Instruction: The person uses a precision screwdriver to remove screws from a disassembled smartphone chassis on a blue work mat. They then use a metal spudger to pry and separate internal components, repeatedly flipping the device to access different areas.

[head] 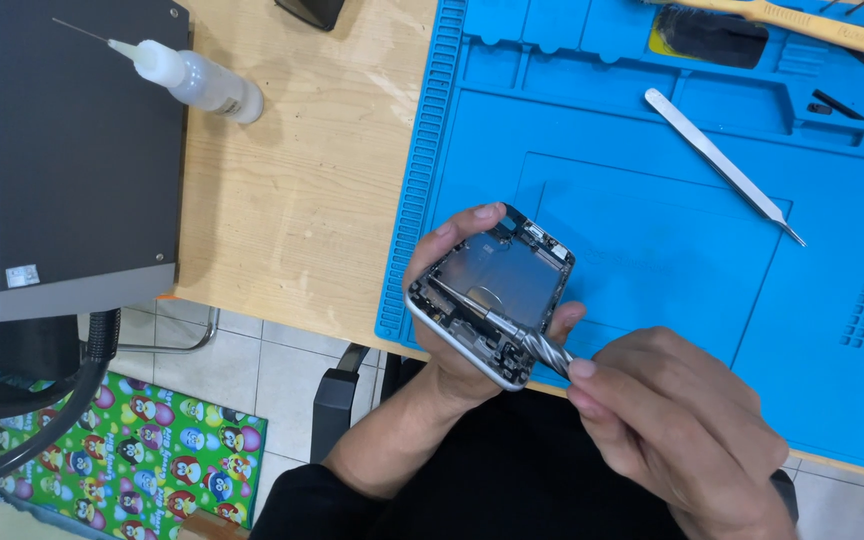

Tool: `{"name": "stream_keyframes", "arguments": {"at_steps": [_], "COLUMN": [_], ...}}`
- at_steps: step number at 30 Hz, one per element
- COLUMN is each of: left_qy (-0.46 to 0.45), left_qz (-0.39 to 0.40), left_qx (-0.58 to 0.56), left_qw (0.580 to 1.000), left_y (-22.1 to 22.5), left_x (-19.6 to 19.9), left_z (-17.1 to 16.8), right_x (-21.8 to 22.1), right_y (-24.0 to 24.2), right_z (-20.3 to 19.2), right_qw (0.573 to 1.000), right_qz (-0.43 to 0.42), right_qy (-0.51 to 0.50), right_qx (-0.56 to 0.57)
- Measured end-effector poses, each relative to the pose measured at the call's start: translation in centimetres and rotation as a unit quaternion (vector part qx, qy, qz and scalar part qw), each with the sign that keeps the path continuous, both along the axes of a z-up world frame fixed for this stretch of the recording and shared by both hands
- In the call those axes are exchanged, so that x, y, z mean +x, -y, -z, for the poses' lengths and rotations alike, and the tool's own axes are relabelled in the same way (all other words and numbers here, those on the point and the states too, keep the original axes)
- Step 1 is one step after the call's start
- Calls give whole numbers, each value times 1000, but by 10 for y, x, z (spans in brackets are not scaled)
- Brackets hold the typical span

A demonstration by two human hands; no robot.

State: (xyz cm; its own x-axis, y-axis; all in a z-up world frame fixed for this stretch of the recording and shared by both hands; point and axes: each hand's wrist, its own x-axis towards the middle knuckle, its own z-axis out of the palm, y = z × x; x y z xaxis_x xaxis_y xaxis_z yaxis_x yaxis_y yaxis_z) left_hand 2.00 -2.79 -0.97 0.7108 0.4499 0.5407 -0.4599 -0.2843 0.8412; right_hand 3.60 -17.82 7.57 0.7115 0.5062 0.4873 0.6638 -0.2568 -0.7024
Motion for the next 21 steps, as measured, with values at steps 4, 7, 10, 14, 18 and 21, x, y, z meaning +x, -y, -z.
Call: {"name": "stream_keyframes", "arguments": {"at_steps": [4,7,10,14,18,21], "left_qy": [-7,-8,-14,-8,-1,-11], "left_qz": [0,-1,6,15,10,26], "left_qx": [0,-9,-18,-24,-25,-37], "left_qw": [1000,1000,1000,1000,1000,999], "left_y": [1,2,1,1,3,2], "left_x": [-1,-1,-2,-2,-1,-4], "left_z": [0,0,-1,0,2,0], "right_x": [-1,-1,1,2,3,3], "right_y": [4,2,0,1,3,4], "right_z": [1,-1,1,0,2,4], "right_qw": [1000,1000,1000,1000,999,999], "right_qz": [-3,2,3,2,-5,-3], "right_qy": [21,21,27,26,46,47], "right_qx": [-10,-5,11,11,4,11]}}
